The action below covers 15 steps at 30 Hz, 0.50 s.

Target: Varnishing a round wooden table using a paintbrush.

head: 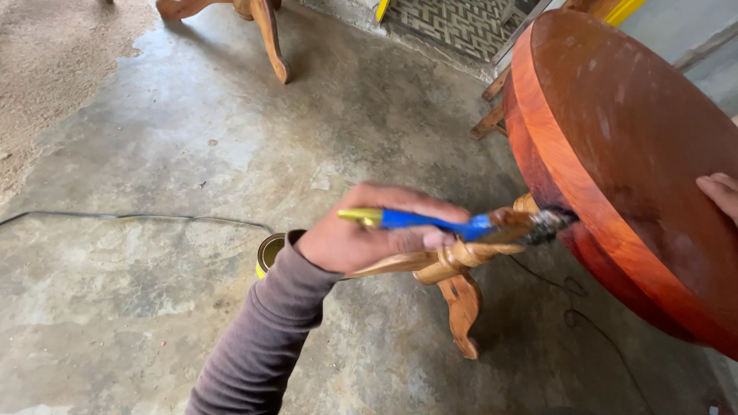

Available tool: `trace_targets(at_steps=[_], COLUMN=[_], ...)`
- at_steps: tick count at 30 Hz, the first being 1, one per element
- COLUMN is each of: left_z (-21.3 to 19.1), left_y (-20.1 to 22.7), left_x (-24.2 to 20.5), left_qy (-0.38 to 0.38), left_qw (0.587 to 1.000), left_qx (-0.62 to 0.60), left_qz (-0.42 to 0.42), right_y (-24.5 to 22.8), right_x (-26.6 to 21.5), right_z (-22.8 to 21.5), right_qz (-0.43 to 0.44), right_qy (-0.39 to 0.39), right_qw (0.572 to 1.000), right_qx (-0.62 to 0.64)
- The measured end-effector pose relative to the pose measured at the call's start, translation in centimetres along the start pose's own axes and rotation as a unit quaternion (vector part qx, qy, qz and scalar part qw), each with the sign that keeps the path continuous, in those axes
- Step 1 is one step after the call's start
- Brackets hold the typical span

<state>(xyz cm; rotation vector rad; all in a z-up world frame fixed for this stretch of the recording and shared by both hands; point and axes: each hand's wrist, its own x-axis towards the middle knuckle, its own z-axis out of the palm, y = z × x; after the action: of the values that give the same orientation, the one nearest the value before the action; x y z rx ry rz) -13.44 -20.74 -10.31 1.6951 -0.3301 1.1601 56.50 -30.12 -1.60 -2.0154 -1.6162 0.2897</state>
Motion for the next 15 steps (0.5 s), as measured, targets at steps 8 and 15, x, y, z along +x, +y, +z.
trace_targets(at_steps=[8,15], left_z=[-2.7,-1.1], left_y=[-2.1,-2.3], left_x=[2.5,2.6], left_qy=[0.173,0.259], left_qw=[0.981,0.953], left_qx=[0.043,0.127], left_qz=[-0.082,-0.094], right_y=[-15.4,-16.7], right_x=[-7.0,-7.1], right_z=[2.5,2.1], right_qz=[-0.171,-0.222], right_qy=[-0.053,-0.055], right_qw=[0.973,0.938], right_qx=[-0.143,-0.26])
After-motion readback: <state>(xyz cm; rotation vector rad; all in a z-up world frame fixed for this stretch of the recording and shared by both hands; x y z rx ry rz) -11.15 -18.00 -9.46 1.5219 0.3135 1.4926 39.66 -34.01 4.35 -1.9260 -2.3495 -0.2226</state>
